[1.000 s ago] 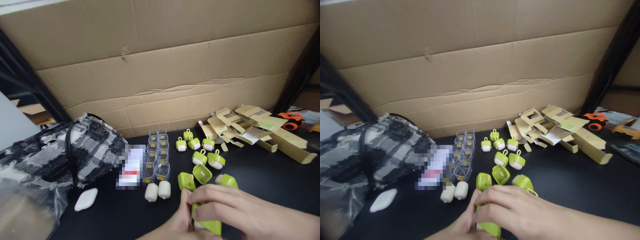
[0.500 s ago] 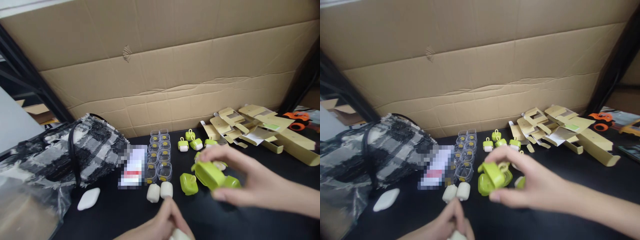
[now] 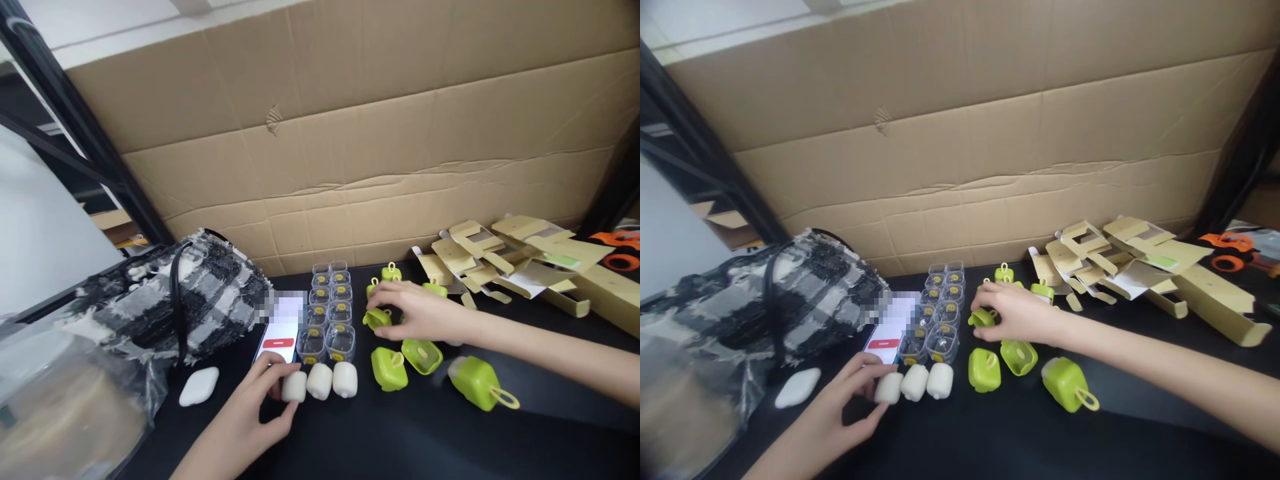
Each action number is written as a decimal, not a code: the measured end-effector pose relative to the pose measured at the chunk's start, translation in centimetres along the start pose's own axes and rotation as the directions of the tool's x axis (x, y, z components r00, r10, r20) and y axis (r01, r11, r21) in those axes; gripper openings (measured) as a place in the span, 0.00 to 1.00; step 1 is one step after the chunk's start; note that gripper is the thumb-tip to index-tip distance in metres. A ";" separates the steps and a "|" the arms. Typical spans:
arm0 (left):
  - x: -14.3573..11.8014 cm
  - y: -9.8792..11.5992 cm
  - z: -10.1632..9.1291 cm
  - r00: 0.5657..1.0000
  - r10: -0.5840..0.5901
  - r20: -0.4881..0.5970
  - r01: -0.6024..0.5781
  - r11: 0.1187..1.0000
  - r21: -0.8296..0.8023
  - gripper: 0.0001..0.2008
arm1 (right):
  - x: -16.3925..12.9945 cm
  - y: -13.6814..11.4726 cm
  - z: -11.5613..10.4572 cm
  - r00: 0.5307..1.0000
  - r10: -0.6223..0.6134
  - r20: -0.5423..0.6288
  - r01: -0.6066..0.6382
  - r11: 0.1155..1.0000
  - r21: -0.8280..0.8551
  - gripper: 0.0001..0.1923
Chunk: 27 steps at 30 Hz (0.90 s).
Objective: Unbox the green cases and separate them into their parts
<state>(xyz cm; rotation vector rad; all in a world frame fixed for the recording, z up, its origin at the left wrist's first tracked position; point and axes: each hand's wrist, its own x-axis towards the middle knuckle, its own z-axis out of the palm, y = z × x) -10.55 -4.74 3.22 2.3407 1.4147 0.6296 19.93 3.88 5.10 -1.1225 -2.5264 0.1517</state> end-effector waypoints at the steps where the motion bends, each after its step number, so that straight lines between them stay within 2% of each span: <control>1: 0.1 0.0 0.0 1.000 0.003 -0.008 -0.003 1.000 0.012 0.17 | 0.3 0.3 -0.2 1.000 -0.009 -0.024 0.008 1.000 -0.024 0.14; 4: 0.4 0.3 0.0 1.000 0.008 -0.006 -0.008 0.999 0.050 0.17 | 1.9 1.6 -0.7 0.999 -0.029 -0.044 0.024 0.993 -0.116 0.16; 8: 0.2 0.3 -0.2 1.000 0.011 -0.008 -0.009 0.989 0.144 0.15 | 4.0 3.6 -0.1 0.998 -0.054 0.040 0.059 0.989 -0.133 0.21; 11: -0.2 0.1 -0.1 0.997 0.051 -0.056 -0.038 0.976 0.213 0.19 | 4.7 4.5 0.7 0.994 -0.083 0.072 0.090 0.989 -0.114 0.12; 13: -0.4 0.6 0.2 0.985 0.107 -0.132 -0.076 0.972 0.222 0.22 | 4.6 4.5 0.8 0.994 -0.101 0.052 0.106 0.989 -0.099 0.07; 15: -0.1 1.9 0.7 0.971 0.132 -0.201 -0.106 0.985 0.136 0.24 | 4.0 4.1 0.4 0.995 -0.101 -0.004 0.100 0.991 -0.083 0.06; 17: 0.8 3.8 1.6 0.978 0.082 -0.191 -0.106 0.987 -0.119 0.22 | 2.9 3.3 -0.3 0.993 -0.077 -0.087 0.072 0.996 -0.058 0.04; 18: 1.4 4.8 2.2 0.990 0.048 -0.134 -0.088 0.947 -0.310 0.20 | 2.2 2.7 -0.8 0.990 -0.058 -0.132 0.053 0.998 -0.045 0.05; 20: 2.9 6.5 3.5 1.000 0.004 0.016 0.008 0.741 -0.671 0.20 | 0.9 1.6 -1.7 0.971 -0.022 -0.237 0.024 1.000 0.008 0.07; 21: 3.7 7.0 4.2 0.996 -0.010 0.084 0.070 0.653 -0.754 0.21 | 0.3 1.0 -2.0 0.959 -0.013 -0.284 0.026 0.999 0.043 0.08; 22: 4.4 7.4 4.7 0.992 -0.002 0.127 0.100 0.626 -0.774 0.21 | -0.1 0.5 -2.3 0.948 -0.012 -0.318 0.037 0.997 0.072 0.07; 24: 5.3 7.5 5.6 0.986 0.013 0.166 0.116 0.663 -0.740 0.17 | -0.5 -0.4 -2.5 0.947 -0.034 -0.320 0.065 0.994 0.087 0.07; 27: 5.3 7.2 6.0 0.985 0.031 0.168 0.081 0.782 -0.618 0.08 | -0.6 -1.5 -2.2 0.983 -0.079 -0.167 0.086 0.996 0.035 0.09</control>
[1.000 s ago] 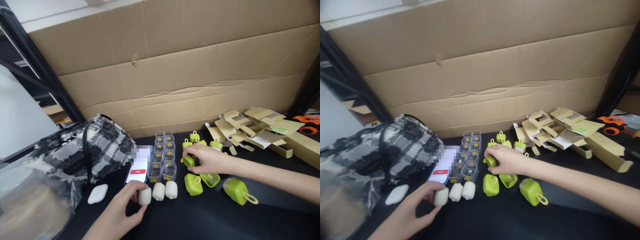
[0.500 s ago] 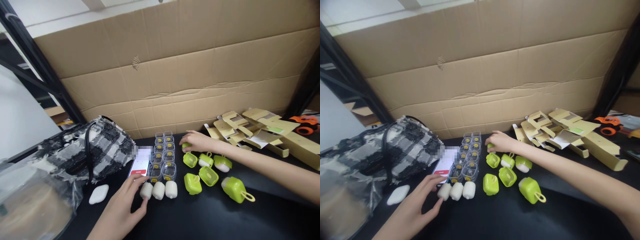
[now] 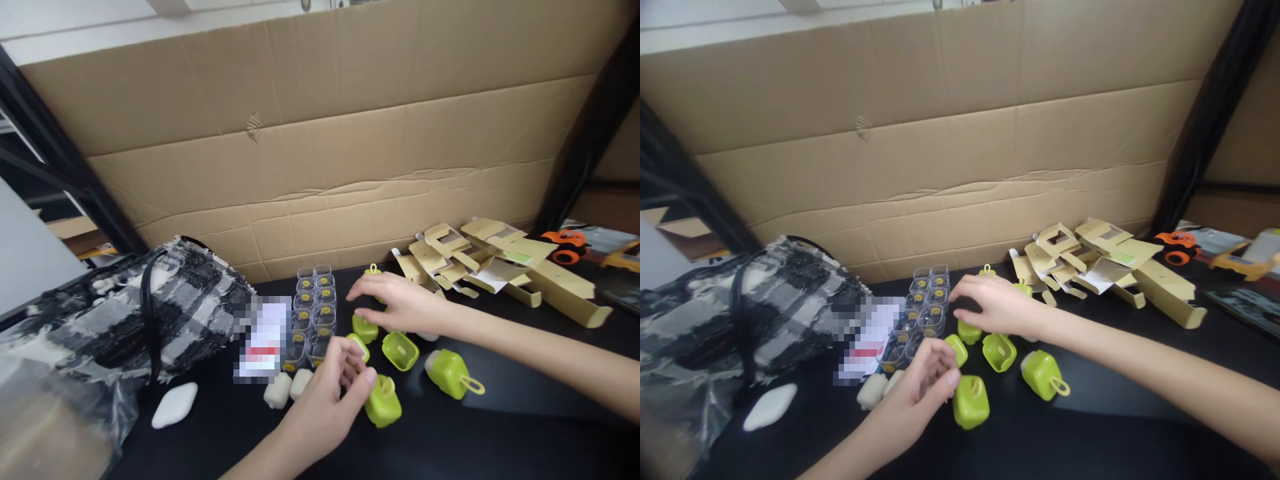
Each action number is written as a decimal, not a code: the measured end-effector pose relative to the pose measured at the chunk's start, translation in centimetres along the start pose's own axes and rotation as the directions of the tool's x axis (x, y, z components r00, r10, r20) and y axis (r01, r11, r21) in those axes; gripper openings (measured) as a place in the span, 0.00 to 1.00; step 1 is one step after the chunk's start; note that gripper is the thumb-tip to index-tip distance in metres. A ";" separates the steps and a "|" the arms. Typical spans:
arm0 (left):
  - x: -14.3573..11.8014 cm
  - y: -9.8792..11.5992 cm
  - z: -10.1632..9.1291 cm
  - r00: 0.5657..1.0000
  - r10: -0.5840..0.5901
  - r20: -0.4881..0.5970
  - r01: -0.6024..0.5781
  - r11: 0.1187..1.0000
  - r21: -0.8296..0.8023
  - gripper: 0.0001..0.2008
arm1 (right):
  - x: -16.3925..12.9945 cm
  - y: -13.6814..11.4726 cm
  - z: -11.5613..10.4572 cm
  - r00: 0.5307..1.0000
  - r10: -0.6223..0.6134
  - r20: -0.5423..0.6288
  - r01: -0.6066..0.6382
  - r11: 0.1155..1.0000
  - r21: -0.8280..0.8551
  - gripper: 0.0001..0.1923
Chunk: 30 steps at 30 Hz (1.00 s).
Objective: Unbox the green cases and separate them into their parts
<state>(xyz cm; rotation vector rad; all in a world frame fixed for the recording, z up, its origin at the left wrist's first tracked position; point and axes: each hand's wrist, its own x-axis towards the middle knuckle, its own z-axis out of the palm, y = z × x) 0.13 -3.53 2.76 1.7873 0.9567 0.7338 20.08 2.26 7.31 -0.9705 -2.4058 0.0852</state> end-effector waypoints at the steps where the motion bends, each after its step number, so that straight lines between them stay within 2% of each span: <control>1: -0.3 0.0 -0.1 1.000 0.007 0.002 -0.007 0.998 0.064 0.06 | -0.1 -0.3 0.2 0.998 -0.010 0.057 0.010 1.000 -0.004 0.09; 3: -0.9 0.1 -0.1 0.998 0.057 -0.010 -0.054 0.977 0.206 0.04 | -0.4 -1.0 0.6 0.989 -0.041 0.142 0.040 0.999 0.012 0.09; 5: -1.3 0.1 0.1 0.982 0.189 0.017 -0.181 0.911 0.371 0.11 | -0.9 -1.5 1.0 0.981 -0.078 0.178 0.075 0.997 0.024 0.11; 7: -1.4 0.0 0.5 0.921 0.368 0.126 -0.373 0.744 0.555 0.20 | -1.3 -1.7 1.3 0.975 -0.106 0.194 0.105 0.994 0.018 0.13; 9: -1.2 -0.2 1.1 0.841 0.464 0.277 -0.512 0.521 0.683 0.23 | -1.5 -1.6 1.6 0.967 -0.136 0.215 0.136 0.991 0.012 0.13; 10: -1.1 -0.3 1.3 0.816 0.476 0.328 -0.544 0.437 0.717 0.21 | -1.5 -1.5 1.7 0.961 -0.156 0.230 0.157 0.987 0.014 0.14; 12: -1.0 -0.4 1.8 0.794 0.471 0.384 -0.567 0.347 0.747 0.16 | -1.4 -1.2 2.0 0.946 -0.202 0.254 0.204 0.979 0.020 0.16; 15: -1.1 -0.2 2.3 0.753 0.487 0.442 -0.612 0.274 0.742 0.14 | -1.3 -0.9 2.3 0.935 -0.233 0.267 0.239 0.971 0.010 0.19; 17: -1.3 0.0 2.5 0.734 0.505 0.454 -0.628 0.251 0.736 0.15 | -1.4 -0.9 2.4 0.934 -0.234 0.271 0.235 0.972 0.028 0.18; 21: -1.3 0.0 3.0 0.775 0.491 0.398 -0.588 0.330 0.739 0.16 | -1.5 -1.1 2.1 0.934 -0.249 0.257 0.232 0.968 0.093 0.10; 23: -1.2 -0.1 3.3 0.795 0.495 0.351 -0.545 0.330 0.771 0.15 | -1.5 -1.0 1.5 0.948 -0.244 0.203 0.226 0.968 0.108 0.08; 27: -0.2 -0.4 3.4 0.833 0.491 0.255 -0.395 0.205 0.896 0.13 | -1.9 -0.4 -0.4 0.989 -0.141 -0.053 0.148 0.976 0.157 0.12; 30: 1.0 -0.3 3.2 0.897 0.426 0.123 -0.230 0.211 0.950 0.12 | -2.7 0.1 -2.0 0.971 0.006 -0.238 0.045 0.977 0.210 0.14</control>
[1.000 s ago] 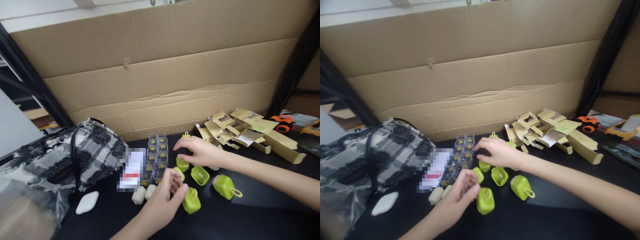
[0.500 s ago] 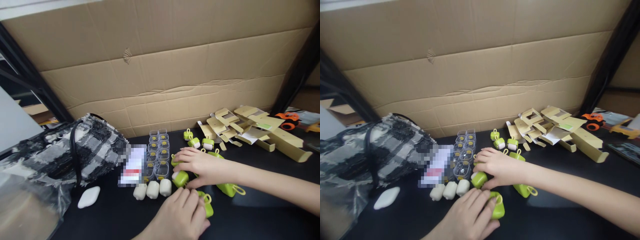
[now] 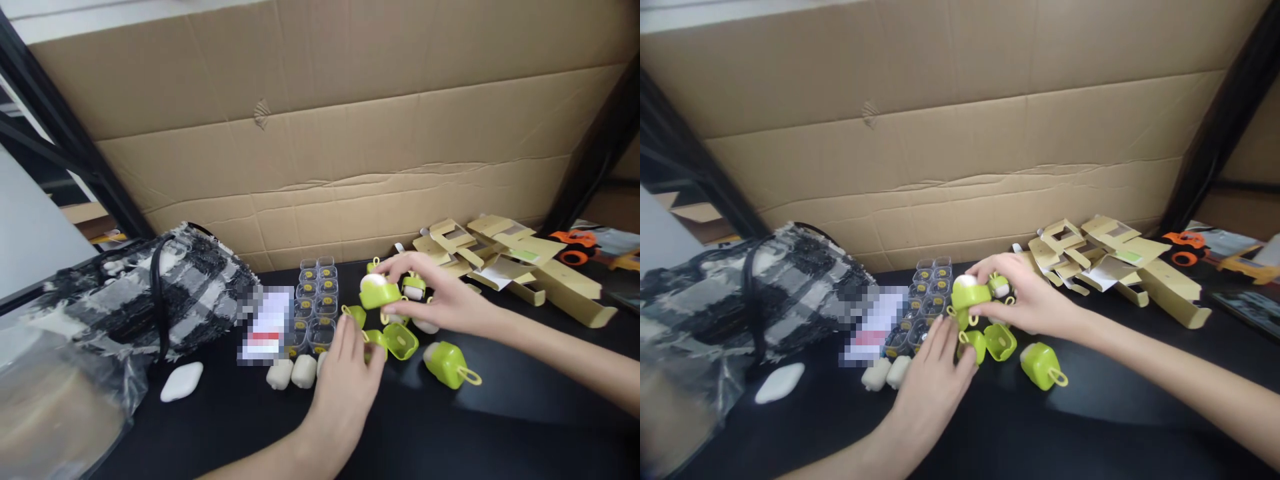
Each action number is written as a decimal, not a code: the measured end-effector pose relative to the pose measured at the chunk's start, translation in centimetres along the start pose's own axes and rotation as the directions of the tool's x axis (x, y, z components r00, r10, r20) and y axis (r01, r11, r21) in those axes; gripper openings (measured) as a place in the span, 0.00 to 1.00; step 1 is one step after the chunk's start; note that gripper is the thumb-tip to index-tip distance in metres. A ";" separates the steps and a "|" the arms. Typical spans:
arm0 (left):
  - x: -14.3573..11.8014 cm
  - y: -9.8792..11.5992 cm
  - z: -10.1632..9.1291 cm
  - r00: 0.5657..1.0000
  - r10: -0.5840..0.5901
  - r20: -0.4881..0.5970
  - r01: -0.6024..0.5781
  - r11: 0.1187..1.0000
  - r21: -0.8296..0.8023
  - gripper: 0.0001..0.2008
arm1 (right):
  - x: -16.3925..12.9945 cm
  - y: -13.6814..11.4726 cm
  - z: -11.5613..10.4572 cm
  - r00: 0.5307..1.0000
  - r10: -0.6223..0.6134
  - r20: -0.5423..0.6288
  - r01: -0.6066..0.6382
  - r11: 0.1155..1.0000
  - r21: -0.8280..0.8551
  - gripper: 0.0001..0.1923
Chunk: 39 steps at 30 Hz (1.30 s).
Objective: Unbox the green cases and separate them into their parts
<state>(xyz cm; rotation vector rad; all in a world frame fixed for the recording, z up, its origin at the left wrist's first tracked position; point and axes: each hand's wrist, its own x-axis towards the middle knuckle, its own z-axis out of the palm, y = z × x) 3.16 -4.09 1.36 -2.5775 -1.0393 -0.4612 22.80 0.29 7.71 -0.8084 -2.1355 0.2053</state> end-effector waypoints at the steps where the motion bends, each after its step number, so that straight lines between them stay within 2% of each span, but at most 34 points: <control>1: 0.5 -0.2 0.1 0.998 -0.051 0.026 0.051 0.999 0.009 0.11 | -0.2 0.0 -0.5 0.999 0.031 -0.037 -0.030 0.999 0.012 0.14; 5: 3.1 -1.2 0.5 0.989 -0.092 0.119 0.095 0.995 -0.020 0.15 | -1.1 -0.2 -1.7 0.988 0.123 -0.092 -0.114 0.988 0.100 0.15; 9: 5.4 -2.1 0.2 0.987 -0.132 0.088 0.143 0.981 -0.134 0.17 | -2.2 0.0 -1.2 0.973 0.196 -0.125 -0.168 0.963 0.209 0.14; 12: 5.2 -2.5 -1.2 0.989 -0.136 0.065 0.148 0.963 -0.224 0.16 | -3.2 0.4 -0.8 0.968 0.224 -0.117 -0.177 0.932 0.316 0.14; 14: 4.1 -2.4 -2.2 0.984 -0.116 0.134 0.161 0.902 -0.400 0.15 | -3.7 0.2 -0.8 0.986 0.166 -0.020 -0.148 0.920 0.362 0.14; 15: 3.3 -2.3 -2.6 0.941 -0.106 0.322 0.311 0.647 -0.696 0.18 | -3.8 -0.1 -0.8 0.992 0.112 0.061 -0.127 0.919 0.373 0.14; 16: 2.5 -2.2 -2.8 0.863 -0.033 0.504 0.488 0.315 -0.814 0.23 | -3.9 -0.5 -0.9 0.986 0.053 0.157 -0.109 0.920 0.376 0.14; 17: 1.8 -2.1 -2.8 0.794 0.114 0.598 0.599 0.028 -0.800 0.29 | -3.8 -1.0 -0.9 0.966 -0.005 0.257 -0.095 0.922 0.375 0.14; 18: 1.1 -2.0 -2.7 0.743 0.252 0.620 0.667 -0.196 -0.719 0.33 | -3.7 -1.5 -0.9 0.936 -0.052 0.349 -0.087 0.925 0.369 0.13; 19: 0.5 -1.9 -2.4 0.717 0.343 0.606 0.697 -0.336 -0.634 0.33 | -3.6 -1.9 -0.8 0.905 -0.084 0.417 -0.079 0.930 0.358 0.12; 20: 0.1 -1.8 -2.1 0.718 0.384 0.580 0.695 -0.423 -0.581 0.32 | -3.5 -2.3 -0.7 0.885 -0.095 0.456 -0.074 0.938 0.338 0.11; 22: -0.5 -1.6 -1.3 0.766 0.344 0.542 0.636 -0.523 -0.567 0.25 | -3.4 -2.8 -0.2 0.890 -0.070 0.451 -0.068 0.957 0.282 0.11; 25: -0.9 -1.1 -0.5 0.855 0.179 0.487 0.481 -0.624 -0.616 0.21 | -4.0 -2.8 0.7 0.946 0.001 0.323 -0.078 0.972 0.223 0.16; 27: -1.0 -0.6 -0.3 0.884 0.095 0.459 0.401 -0.659 -0.636 0.20 | -4.6 -2.8 1.4 0.962 0.027 0.271 -0.081 0.979 0.189 0.24; 29: -1.1 -0.3 -0.4 0.883 0.067 0.465 0.393 -0.649 -0.652 0.22 | -5.1 -3.2 2.0 0.963 0.042 0.268 -0.079 0.988 0.129 0.28; 34: -1.5 -0.2 -1.1 0.843 0.128 0.522 0.521 -0.433 -0.735 0.26 | -5.1 -4.5 2.9 0.952 -0.027 0.306 0.002 0.997 0.080 0.22; 36: -1.7 -0.1 -1.0 0.842 0.119 0.526 0.519 -0.443 -0.731 0.27 | -5.1 -4.7 3.1 0.956 -0.049 0.290 0.026 0.996 0.082 0.23; 39: -1.8 0.7 0.0 0.846 0.093 0.526 0.488 -0.535 -0.690 0.32 | -5.3 -4.8 3.3 0.957 -0.032 0.288 0.010 0.997 0.077 0.23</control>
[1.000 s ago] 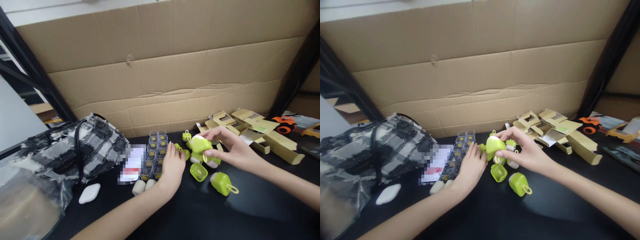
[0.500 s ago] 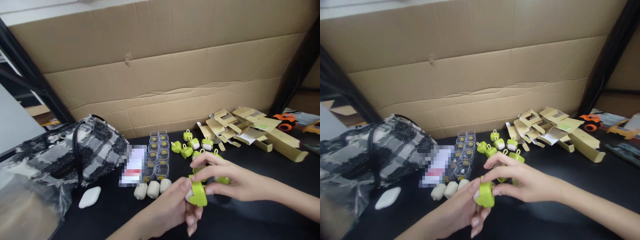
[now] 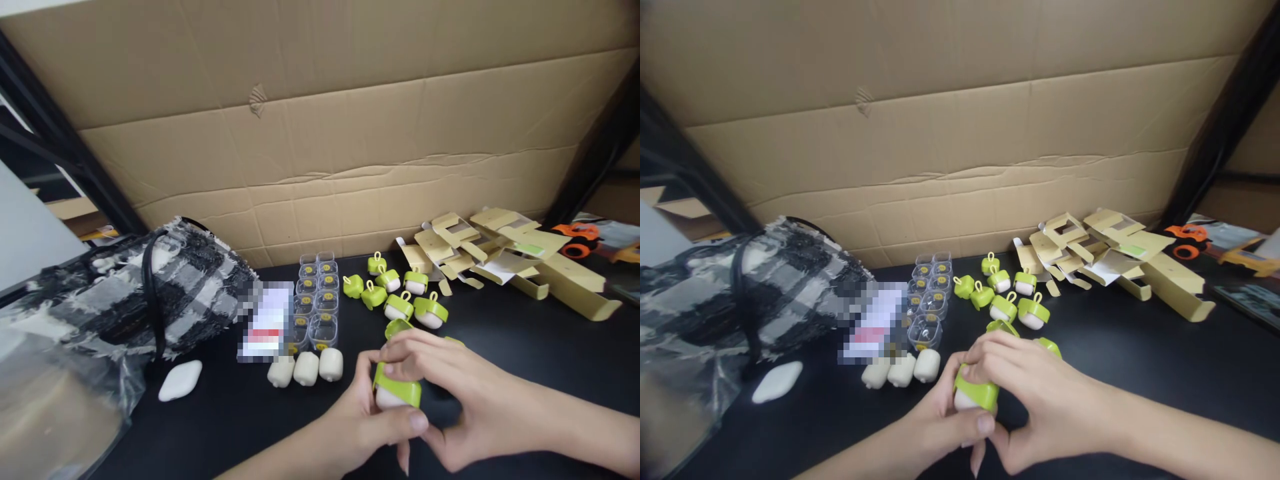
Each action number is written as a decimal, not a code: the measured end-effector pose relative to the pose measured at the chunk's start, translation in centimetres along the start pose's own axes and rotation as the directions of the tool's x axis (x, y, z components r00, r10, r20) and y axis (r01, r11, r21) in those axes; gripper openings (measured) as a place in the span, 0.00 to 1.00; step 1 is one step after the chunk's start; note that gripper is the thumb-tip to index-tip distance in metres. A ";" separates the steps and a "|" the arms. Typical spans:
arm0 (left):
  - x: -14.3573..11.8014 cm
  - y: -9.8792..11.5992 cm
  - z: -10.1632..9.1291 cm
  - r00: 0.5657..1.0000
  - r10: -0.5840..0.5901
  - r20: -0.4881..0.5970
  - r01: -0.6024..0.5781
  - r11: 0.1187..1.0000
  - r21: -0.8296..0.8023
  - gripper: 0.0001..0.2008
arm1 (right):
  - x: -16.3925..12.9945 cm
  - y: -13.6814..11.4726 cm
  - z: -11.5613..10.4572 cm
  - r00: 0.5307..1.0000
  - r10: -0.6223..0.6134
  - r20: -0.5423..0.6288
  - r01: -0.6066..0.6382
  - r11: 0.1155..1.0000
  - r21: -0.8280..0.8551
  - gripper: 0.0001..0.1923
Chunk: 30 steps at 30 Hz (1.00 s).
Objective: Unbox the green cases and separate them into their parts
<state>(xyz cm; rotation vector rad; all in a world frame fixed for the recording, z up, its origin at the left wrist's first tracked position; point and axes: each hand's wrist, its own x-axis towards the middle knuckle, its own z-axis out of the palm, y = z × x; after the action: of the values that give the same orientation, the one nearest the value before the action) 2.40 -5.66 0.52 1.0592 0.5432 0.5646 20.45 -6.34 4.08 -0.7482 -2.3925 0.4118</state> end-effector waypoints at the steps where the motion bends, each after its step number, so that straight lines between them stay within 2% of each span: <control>1: 0.2 -0.5 0.1 1.000 0.012 0.006 -0.012 0.999 -0.033 0.32 | -0.1 0.0 0.1 1.000 0.010 0.012 -0.010 1.000 0.007 0.23; 6: 0.7 -1.9 0.2 0.996 0.057 0.062 -0.050 0.993 -0.105 0.33 | -0.5 -0.2 0.3 0.995 0.054 0.079 -0.062 0.992 0.109 0.26; 9: 0.3 -1.0 0.1 0.992 -0.001 0.123 0.013 0.995 -0.096 0.34 | -0.3 -0.5 -0.2 0.994 0.072 0.087 -0.087 0.979 0.187 0.24; 13: -0.2 0.6 -0.4 0.978 -0.092 0.188 0.108 0.991 -0.074 0.36 | -0.3 -0.6 -1.4 0.985 0.100 0.142 -0.137 0.950 0.281 0.17; 15: -0.4 0.9 -0.5 0.970 -0.127 0.206 0.145 0.987 -0.072 0.38 | -0.4 -0.5 -2.1 0.979 0.142 0.146 -0.185 0.921 0.342 0.19; 16: -0.6 1.1 -0.5 0.967 -0.141 0.210 0.158 0.985 -0.066 0.38 | -0.4 -0.3 -2.4 0.979 0.170 0.110 -0.199 0.906 0.373 0.21; 18: -0.9 1.4 -0.4 0.971 -0.140 0.194 0.144 0.989 -0.007 0.36 | -0.3 0.4 -3.1 0.974 0.223 -0.032 -0.188 0.884 0.427 0.23; 20: -1.4 2.1 -0.1 0.987 -0.095 0.127 0.079 0.990 0.120 0.30 | 0.1 1.3 -3.8 0.943 0.262 -0.206 -0.151 0.887 0.436 0.23; 21: -1.6 2.6 0.0 0.997 -0.033 0.075 0.015 0.973 0.230 0.26 | 0.3 1.8 -4.1 0.923 0.274 -0.272 -0.143 0.898 0.417 0.22; 22: -1.8 3.1 0.0 0.998 0.053 0.026 -0.059 0.926 0.372 0.22 | 0.7 2.3 -4.3 0.906 0.281 -0.317 -0.146 0.910 0.388 0.22; 23: -1.9 3.7 0.0 0.987 0.160 -0.011 -0.129 0.835 0.534 0.20 | 1.0 2.8 -4.5 0.897 0.280 -0.343 -0.155 0.924 0.351 0.21; 24: -1.9 4.2 -0.2 0.963 0.271 -0.012 -0.185 0.689 0.701 0.19 | 1.3 3.2 -4.7 0.895 0.276 -0.350 -0.167 0.936 0.311 0.20; 26: -1.7 5.0 -0.7 0.896 0.440 0.055 -0.217 0.327 0.920 0.19 | 1.9 3.9 -4.8 0.905 0.266 -0.331 -0.195 0.953 0.231 0.18; 27: -1.4 5.1 -1.1 0.874 0.476 0.100 -0.204 0.172 0.964 0.18 | 2.1 4.2 -4.7 0.913 0.259 -0.316 -0.206 0.959 0.194 0.18; 28: -1.2 5.1 -1.6 0.860 0.492 0.134 -0.185 0.057 0.981 0.19 | 2.4 4.5 -4.7 0.919 0.248 -0.307 -0.210 0.966 0.154 0.18; 30: -0.6 4.8 -2.4 0.854 0.491 0.173 -0.155 -0.077 0.985 0.18 | 2.8 5.1 -5.0 0.921 0.219 -0.320 -0.213 0.975 0.056 0.19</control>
<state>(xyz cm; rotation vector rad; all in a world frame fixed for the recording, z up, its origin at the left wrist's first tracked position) -0.41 -2.69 4.03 2.6889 0.9717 0.7446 23.83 -0.06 6.90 -0.9944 -2.0024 0.3680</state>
